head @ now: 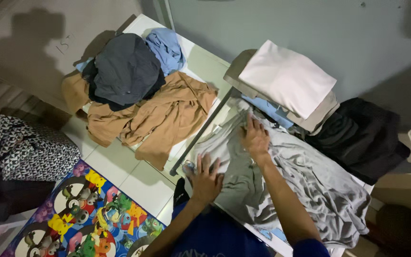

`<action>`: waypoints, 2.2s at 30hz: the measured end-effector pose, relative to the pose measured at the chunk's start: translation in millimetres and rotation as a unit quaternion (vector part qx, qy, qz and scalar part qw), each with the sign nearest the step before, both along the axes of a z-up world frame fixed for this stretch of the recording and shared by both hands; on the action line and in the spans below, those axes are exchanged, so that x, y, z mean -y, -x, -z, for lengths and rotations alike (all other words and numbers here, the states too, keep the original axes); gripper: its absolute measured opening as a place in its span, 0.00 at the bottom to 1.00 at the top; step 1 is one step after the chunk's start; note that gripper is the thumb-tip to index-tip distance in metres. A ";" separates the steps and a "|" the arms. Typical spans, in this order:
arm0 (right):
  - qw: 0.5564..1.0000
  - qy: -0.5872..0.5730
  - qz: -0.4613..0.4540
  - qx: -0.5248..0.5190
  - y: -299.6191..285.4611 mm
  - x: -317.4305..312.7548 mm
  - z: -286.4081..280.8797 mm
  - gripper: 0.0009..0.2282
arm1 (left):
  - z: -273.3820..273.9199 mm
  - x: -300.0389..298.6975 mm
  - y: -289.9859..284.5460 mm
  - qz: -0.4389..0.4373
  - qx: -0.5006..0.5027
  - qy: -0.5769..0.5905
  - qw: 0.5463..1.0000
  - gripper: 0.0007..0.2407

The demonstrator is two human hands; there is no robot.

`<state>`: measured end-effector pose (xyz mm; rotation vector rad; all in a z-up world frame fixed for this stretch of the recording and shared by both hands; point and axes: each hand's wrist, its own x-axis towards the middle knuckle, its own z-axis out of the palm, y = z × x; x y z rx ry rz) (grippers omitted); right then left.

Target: The person folds a white garment and a gray t-shirt on a white table. They smooth and fold each item by hand, then place the folded white garment on a stack of other folded clothes.

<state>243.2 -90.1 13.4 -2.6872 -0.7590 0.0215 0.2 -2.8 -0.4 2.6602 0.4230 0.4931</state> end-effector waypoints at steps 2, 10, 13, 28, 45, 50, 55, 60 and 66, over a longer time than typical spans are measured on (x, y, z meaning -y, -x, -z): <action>1.000 0.008 0.026 -0.014 -1.7 1.9 1.0 0.35 | 6.5 4.9 -5.2 -0.012 0.036 -0.013 0.999 0.23; 0.980 0.049 -0.086 0.175 3.6 6.3 11.2 0.29 | 34.5 -0.4 -74.3 0.095 -0.001 -0.043 0.994 0.22; 0.990 0.020 -0.056 0.131 2.5 12.8 8.0 0.26 | 29.7 -4.7 -76.6 0.101 -0.052 -0.017 0.993 0.25; 0.985 0.006 -0.141 0.097 9.1 29.5 4.8 0.18 | 6.9 5.5 -56.2 0.042 -0.113 -0.022 0.992 0.28; 0.986 -0.073 0.148 0.037 48.9 194.4 17.7 0.17 | 22.0 31.7 -118.1 0.100 0.012 -0.011 0.995 0.26; 0.976 0.044 0.192 0.091 39.0 258.2 27.7 0.30 | 34.6 22.1 -124.1 0.141 0.001 -0.096 0.985 0.30; 0.984 0.026 0.174 0.037 26.1 270.1 25.0 0.33 | 30.3 11.1 -109.4 0.166 -0.033 -0.127 0.977 0.29; 0.987 -0.014 0.149 0.063 36.7 269.7 20.5 0.33 | 26.3 0.4 -92.0 0.175 -0.070 -0.120 0.975 0.27; 0.982 -0.011 0.166 0.084 113.3 253.8 13.8 0.31 | 25.2 -0.9 -63.5 0.168 -0.074 -0.121 0.976 0.27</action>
